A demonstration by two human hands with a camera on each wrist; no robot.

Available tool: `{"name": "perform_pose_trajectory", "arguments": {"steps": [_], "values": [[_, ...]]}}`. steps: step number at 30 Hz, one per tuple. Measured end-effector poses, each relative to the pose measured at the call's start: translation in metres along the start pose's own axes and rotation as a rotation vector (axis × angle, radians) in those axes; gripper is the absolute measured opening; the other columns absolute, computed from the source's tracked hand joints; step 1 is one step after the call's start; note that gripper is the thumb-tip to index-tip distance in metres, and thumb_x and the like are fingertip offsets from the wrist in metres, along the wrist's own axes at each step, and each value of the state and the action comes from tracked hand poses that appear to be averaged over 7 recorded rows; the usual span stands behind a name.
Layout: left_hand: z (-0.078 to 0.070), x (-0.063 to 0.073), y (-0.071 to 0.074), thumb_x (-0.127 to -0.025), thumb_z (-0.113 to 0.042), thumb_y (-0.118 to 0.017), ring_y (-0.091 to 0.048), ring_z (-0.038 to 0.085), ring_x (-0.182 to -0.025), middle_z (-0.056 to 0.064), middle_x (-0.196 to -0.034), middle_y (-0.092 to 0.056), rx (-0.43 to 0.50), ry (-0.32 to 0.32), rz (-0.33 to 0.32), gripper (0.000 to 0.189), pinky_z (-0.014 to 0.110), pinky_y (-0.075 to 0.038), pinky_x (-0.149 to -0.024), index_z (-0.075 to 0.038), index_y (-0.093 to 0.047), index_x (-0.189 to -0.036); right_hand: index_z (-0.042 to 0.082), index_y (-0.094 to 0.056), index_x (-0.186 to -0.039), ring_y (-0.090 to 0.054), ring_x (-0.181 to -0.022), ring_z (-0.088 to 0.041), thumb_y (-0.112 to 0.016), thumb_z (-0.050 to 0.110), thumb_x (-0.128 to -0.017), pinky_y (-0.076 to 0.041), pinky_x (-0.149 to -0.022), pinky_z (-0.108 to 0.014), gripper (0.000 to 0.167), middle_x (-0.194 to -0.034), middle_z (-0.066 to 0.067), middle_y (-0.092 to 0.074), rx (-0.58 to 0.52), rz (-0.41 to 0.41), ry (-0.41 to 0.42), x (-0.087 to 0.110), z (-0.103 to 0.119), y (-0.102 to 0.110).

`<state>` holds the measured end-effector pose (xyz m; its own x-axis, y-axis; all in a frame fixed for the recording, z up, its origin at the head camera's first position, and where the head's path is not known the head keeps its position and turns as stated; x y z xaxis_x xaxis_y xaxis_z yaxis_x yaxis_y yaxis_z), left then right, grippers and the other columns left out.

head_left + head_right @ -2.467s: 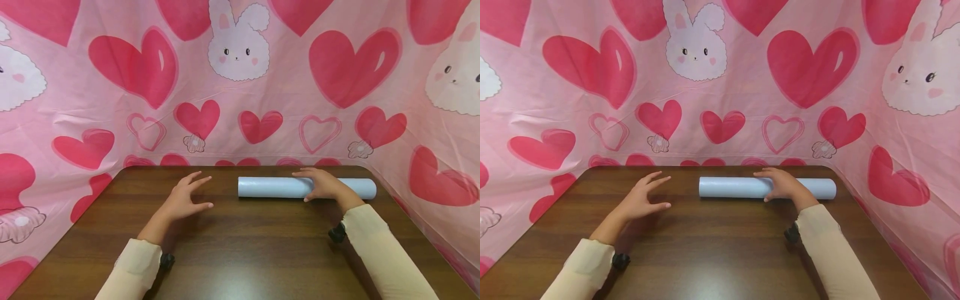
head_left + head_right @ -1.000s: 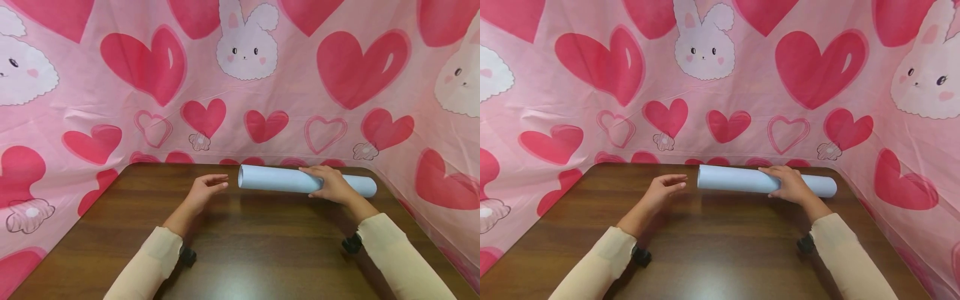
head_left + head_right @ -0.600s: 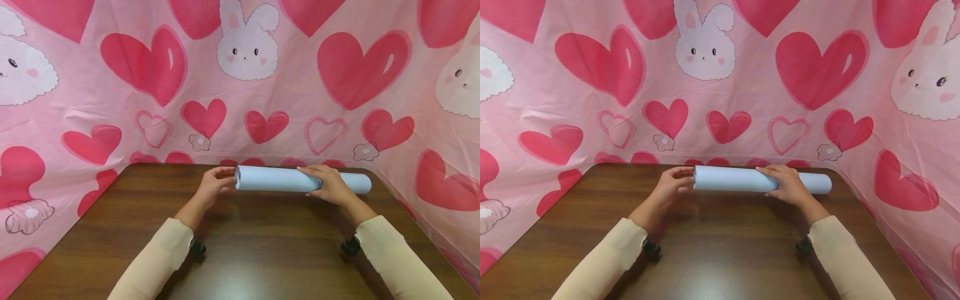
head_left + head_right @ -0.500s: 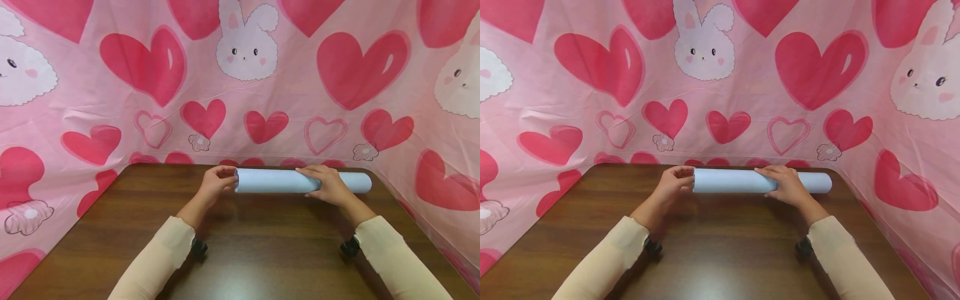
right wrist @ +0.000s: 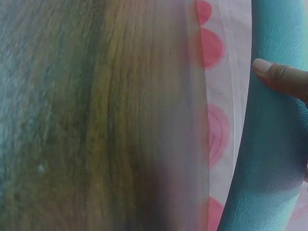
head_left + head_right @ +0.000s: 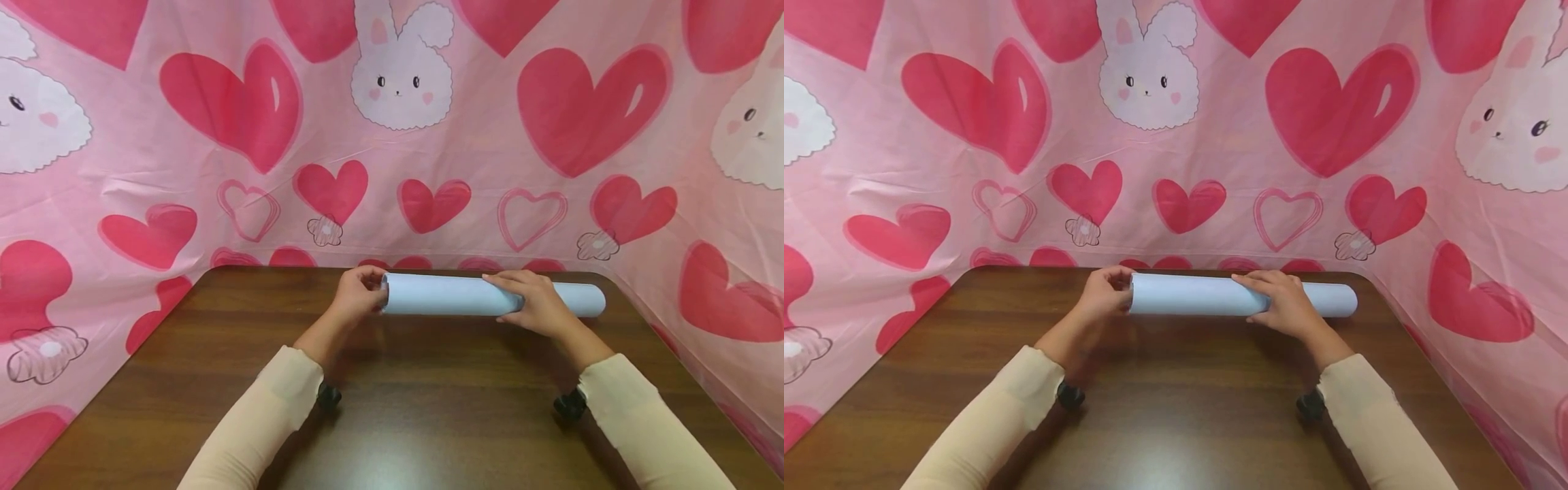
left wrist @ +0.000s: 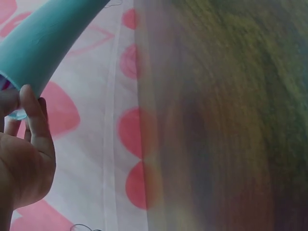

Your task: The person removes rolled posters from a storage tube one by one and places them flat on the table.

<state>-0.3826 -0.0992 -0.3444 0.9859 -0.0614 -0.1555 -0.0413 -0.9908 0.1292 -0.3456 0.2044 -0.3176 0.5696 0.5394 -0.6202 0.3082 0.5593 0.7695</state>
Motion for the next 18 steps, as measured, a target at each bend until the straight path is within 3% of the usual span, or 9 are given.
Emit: {"name": "perform_pose_trajectory", "arguments": {"steps": [6, 11, 14, 18], "values": [[0.0018, -0.0007, -0.0009, -0.077, 0.015, -0.068, -0.063, 0.024, -0.075, 0.015, -0.097, -0.067, 0.144, 0.011, 0.033, 0.033, 0.058, -0.054, -0.063, 0.003, -0.070, -0.108, 0.018, -0.063, -0.132, -0.058, -0.103, -0.031, -0.098, 0.009, -0.048, -0.042, -0.076, -0.054, 0.092, -0.118, -0.009, -0.065, -0.008, -0.012, -0.006, 0.0056, -0.0047, 0.0022], [0.0048, 0.0000, 0.0003, -0.078, 0.018, -0.066, -0.064, 0.026, -0.078, 0.011, -0.093, -0.067, 0.310, 0.029, 0.044, 0.027, 0.066, -0.049, -0.072, -0.002, -0.072, -0.096, 0.018, -0.061, -0.134, -0.057, -0.107, -0.031, -0.097, 0.008, -0.050, -0.043, -0.077, -0.055, 0.092, -0.122, -0.008, -0.064, -0.024, -0.010, -0.016, 0.0084, -0.0082, 0.0029], [0.0028, 0.0017, 0.0002, -0.080, 0.018, -0.064, -0.063, 0.026, -0.078, 0.009, -0.089, -0.067, 0.356, 0.018, 0.070, 0.028, 0.059, -0.054, -0.067, -0.007, -0.072, -0.089, 0.018, -0.061, -0.134, -0.057, -0.107, -0.032, -0.097, 0.008, -0.050, -0.042, -0.077, -0.057, 0.091, -0.121, -0.008, -0.064, -0.020, -0.017, -0.011, 0.0092, -0.0076, 0.0049], [0.0019, 0.0021, 0.0023, -0.079, 0.016, -0.067, -0.062, 0.022, -0.072, 0.009, -0.086, -0.068, 0.318, 0.012, 0.080, 0.024, 0.038, -0.057, -0.056, -0.005, -0.073, -0.089, 0.017, -0.063, -0.132, -0.058, -0.105, -0.033, -0.097, 0.007, -0.049, -0.043, -0.079, -0.057, 0.091, -0.120, -0.009, -0.065, -0.017, -0.036, 0.010, 0.0104, -0.0061, 0.0084]]}}
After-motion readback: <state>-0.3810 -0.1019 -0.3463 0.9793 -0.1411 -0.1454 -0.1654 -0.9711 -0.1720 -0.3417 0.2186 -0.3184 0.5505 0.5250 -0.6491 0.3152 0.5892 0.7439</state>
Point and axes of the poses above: each hand's wrist, its own x-axis away from the middle knuckle, its own y-axis out of the back of the hand, z = x × y, the point moved 9 cm from there along -x, towards the middle knuckle
